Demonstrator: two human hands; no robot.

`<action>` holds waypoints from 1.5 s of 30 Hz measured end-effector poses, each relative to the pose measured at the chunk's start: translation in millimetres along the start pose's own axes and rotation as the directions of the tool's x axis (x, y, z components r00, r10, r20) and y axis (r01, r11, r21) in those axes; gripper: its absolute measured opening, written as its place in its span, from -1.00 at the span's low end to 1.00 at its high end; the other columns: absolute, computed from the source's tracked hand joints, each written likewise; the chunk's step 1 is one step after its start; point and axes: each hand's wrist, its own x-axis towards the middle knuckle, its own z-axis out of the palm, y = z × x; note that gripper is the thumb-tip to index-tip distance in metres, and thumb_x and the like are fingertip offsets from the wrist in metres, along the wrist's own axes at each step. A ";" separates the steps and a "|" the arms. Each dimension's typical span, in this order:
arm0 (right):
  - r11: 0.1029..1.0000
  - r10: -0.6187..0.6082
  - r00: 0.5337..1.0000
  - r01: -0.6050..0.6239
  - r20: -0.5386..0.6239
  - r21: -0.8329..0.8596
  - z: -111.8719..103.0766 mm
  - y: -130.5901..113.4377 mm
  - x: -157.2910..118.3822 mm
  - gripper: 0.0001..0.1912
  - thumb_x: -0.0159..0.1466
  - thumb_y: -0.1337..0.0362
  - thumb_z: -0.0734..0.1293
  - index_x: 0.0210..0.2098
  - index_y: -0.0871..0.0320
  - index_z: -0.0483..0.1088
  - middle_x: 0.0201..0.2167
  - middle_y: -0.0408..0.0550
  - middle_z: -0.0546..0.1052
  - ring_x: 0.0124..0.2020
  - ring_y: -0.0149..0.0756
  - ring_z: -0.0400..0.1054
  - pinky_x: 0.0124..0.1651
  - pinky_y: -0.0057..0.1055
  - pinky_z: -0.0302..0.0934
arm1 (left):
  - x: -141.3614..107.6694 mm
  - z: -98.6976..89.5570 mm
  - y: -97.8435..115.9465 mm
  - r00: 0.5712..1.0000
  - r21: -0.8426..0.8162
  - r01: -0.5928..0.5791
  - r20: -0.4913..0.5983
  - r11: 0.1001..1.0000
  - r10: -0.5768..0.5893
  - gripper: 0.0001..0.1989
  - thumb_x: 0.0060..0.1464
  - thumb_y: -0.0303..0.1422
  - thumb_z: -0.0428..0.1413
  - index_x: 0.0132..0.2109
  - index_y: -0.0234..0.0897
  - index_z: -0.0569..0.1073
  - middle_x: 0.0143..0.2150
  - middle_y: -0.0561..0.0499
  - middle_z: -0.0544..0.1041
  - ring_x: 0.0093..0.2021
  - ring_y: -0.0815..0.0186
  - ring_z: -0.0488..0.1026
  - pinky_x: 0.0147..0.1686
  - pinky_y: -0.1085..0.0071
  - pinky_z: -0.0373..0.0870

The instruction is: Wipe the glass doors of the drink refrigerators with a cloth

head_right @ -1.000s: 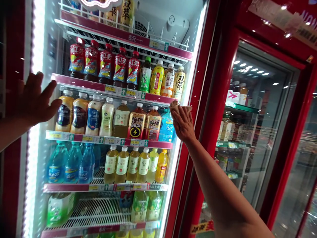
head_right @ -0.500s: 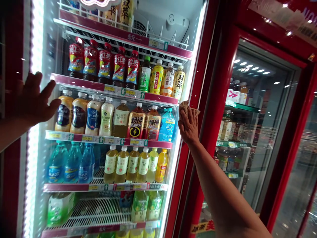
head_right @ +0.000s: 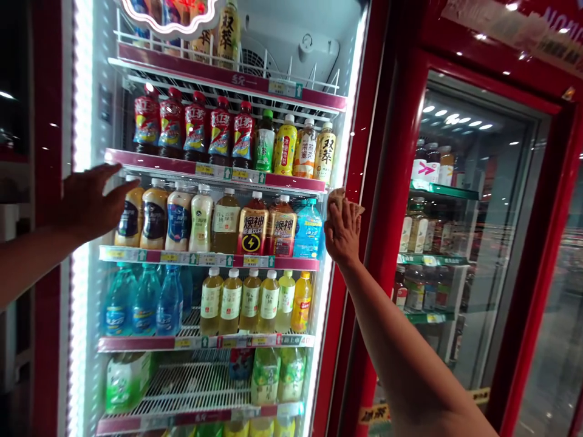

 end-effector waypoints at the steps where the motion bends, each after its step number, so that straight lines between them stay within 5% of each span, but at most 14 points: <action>1: 0.998 0.067 0.997 -0.067 -0.033 0.003 2.7 -2.4 5.0 -0.34 0.46 0.13 0.10 0.52 -0.08 -0.01 0.59 -0.13 -0.13 0.59 0.02 -0.26 0.52 0.30 -0.22 | 1.9 3.5 -5.9 0.993 -0.009 -0.085 0.087 0.996 0.086 -0.14 0.27 0.14 -0.36 0.13 -0.47 0.53 0.35 -0.17 0.41 0.38 -0.02 0.28 0.30 -0.10 0.13; 4: 0.991 0.135 0.987 -0.134 -0.084 0.020 10.6 -20.1 16.6 -0.34 0.46 0.14 0.08 0.53 -0.09 -0.03 0.60 -0.16 -0.18 0.60 0.02 -0.35 0.52 0.32 -0.25 | -3.3 19.7 -10.1 0.992 0.022 -0.128 0.024 0.992 0.127 -0.25 0.33 0.06 -0.24 0.20 -0.51 0.46 0.40 -0.28 0.31 0.44 -0.03 0.19 0.37 -0.09 0.08; 6: 0.998 0.057 0.997 -0.056 -0.056 0.020 11.9 -32.8 14.1 -0.34 0.47 0.13 0.08 0.53 -0.14 -0.06 0.60 -0.21 -0.19 0.60 -0.02 -0.37 0.54 0.28 -0.27 | -12.9 31.3 -4.3 0.989 0.016 -0.136 -0.059 0.991 0.137 -0.22 0.29 0.09 -0.14 0.26 -0.57 0.38 0.44 -0.38 0.22 0.50 -0.12 0.05 0.43 -0.17 -0.10; 11: 0.990 -0.136 0.989 0.137 0.057 -0.015 4.1 -34.6 -8.5 -0.33 0.47 0.11 0.12 0.53 -0.18 -0.08 0.59 -0.23 -0.14 0.59 -0.07 -0.27 0.55 0.19 -0.22 | -29.9 43.6 12.6 0.993 0.020 -0.086 -0.075 0.996 0.087 -0.20 0.26 0.02 -0.09 0.37 -0.60 0.22 0.53 -0.43 0.04 0.56 -0.12 -0.14 0.46 -0.19 -0.30; 15: 0.998 0.030 0.999 -0.032 -0.028 -0.057 9.8 -34.5 0.6 -0.32 0.47 0.11 0.09 0.54 -0.11 -0.11 0.60 -0.15 -0.16 0.59 -0.02 -0.28 0.54 0.27 -0.25 | -30.1 40.0 17.2 0.995 0.024 -0.080 -0.060 0.996 0.082 -0.21 0.28 -0.02 -0.09 0.40 -0.60 0.19 0.53 -0.45 0.02 0.57 -0.14 -0.15 0.45 -0.22 -0.29; 18: 0.987 0.140 0.987 -0.145 -0.083 -0.062 21.5 -56.2 13.6 -0.31 0.48 0.10 0.07 0.55 -0.08 -0.15 0.61 -0.16 -0.25 0.60 0.01 -0.36 0.53 0.30 -0.27 | -30.3 37.7 17.8 0.996 0.003 -0.078 -0.051 0.997 0.078 -0.22 0.31 -0.03 -0.09 0.45 -0.55 0.14 0.54 -0.44 -0.01 0.57 -0.16 -0.17 0.45 -0.25 -0.30; 22: 1.000 0.003 0.999 -0.003 -0.034 -0.016 26.5 -89.6 10.7 -0.29 0.47 0.11 0.09 0.55 -0.12 -0.18 0.60 -0.26 -0.32 0.60 -0.01 -0.42 0.56 0.24 -0.31 | -31.5 34.5 18.0 0.998 -0.038 -0.062 0.006 0.997 0.062 -0.25 0.34 -0.04 -0.06 0.51 -0.34 0.09 0.59 -0.30 -0.14 0.58 -0.13 -0.27 0.47 -0.23 -0.39; 26: 0.994 -0.107 0.994 0.107 0.033 0.025 17.2 -94.3 0.9 -0.30 0.47 0.08 0.12 0.54 -0.17 -0.15 0.60 -0.30 -0.25 0.60 -0.04 -0.36 0.58 0.16 -0.32 | -30.9 30.4 20.7 0.997 -0.015 -0.047 0.061 0.999 0.048 -0.35 0.37 -0.03 -0.10 0.49 -0.15 0.17 0.62 -0.11 -0.20 0.59 -0.12 -0.33 0.47 -0.23 -0.41; 33: 0.993 0.119 0.990 -0.119 -0.071 0.009 25.8 -112.1 17.6 -0.26 0.47 0.12 0.11 0.56 -0.13 -0.23 0.60 -0.24 -0.23 0.60 0.04 -0.39 0.57 0.25 -0.35 | -30.8 32.3 19.6 0.996 -0.003 -0.081 0.037 0.997 0.081 -0.36 0.37 -0.07 -0.06 0.50 -0.08 0.15 0.60 -0.18 -0.15 0.59 -0.13 -0.32 0.43 -0.34 -0.34; 40: 0.998 -0.058 0.996 0.056 0.070 0.032 22.4 -135.0 0.6 -0.30 0.46 0.09 0.13 0.54 -0.16 -0.13 0.60 -0.27 -0.20 0.60 -0.04 -0.34 0.58 0.15 -0.32 | -33.3 36.8 14.6 0.992 0.023 -0.122 0.014 0.992 0.122 -0.35 0.39 -0.07 -0.05 0.51 -0.13 0.12 0.61 -0.22 -0.26 0.59 -0.12 -0.33 0.44 -0.30 -0.34; 45: 0.992 0.124 0.991 -0.123 -0.051 0.023 32.5 -145.0 17.2 -0.30 0.48 0.11 0.10 0.55 -0.10 -0.16 0.60 -0.20 -0.21 0.59 0.03 -0.35 0.56 0.26 -0.32 | -33.8 37.1 13.8 0.994 -0.007 -0.111 0.022 0.994 0.111 -0.33 0.37 -0.05 -0.04 0.52 -0.11 0.11 0.61 -0.20 -0.28 0.59 -0.13 -0.34 0.44 -0.33 -0.36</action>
